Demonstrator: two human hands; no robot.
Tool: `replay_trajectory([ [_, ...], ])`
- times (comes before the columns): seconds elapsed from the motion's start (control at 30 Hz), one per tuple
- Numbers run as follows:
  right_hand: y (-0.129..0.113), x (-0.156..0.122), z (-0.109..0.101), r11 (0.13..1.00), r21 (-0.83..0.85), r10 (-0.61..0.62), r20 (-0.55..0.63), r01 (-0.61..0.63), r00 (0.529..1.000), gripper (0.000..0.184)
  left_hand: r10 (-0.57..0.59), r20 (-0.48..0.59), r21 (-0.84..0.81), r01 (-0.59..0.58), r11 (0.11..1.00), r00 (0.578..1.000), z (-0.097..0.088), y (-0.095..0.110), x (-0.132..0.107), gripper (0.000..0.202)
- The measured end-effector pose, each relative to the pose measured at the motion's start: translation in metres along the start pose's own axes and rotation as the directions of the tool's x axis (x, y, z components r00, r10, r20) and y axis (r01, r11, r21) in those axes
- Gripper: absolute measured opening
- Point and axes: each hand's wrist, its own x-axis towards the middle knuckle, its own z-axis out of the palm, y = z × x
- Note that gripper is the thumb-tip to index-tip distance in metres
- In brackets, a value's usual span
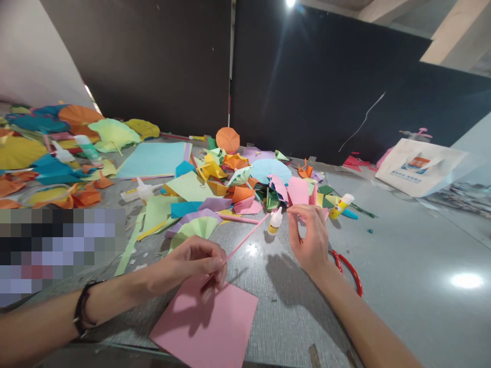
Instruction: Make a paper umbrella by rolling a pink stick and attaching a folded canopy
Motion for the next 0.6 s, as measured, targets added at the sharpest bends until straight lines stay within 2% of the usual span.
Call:
replay_trajectory([
  [0.2, 0.000, 0.000, 0.002, 0.998, 0.041, 0.046, 0.089, -0.050, 0.995, 0.024, -0.010, -0.008, -0.013, 0.010, 1.000, 1.000, 0.000, -0.001, 0.000, 0.041],
  [0.43, 0.003, -0.008, 0.011, 0.950, 0.129, 0.255, 0.206, -0.284, 0.945, 0.015, -0.033, -0.003, 0.002, 0.033, 0.999, 0.999, 0.002, 0.002, 0.000, 0.041],
  [0.6, -0.007, -0.006, 0.006, 0.883, 0.227, 0.349, 0.262, -0.410, 0.899, 0.014, -0.016, -0.008, 0.008, 0.016, 1.000, 1.000, 0.001, 0.000, 0.000, 0.040],
])
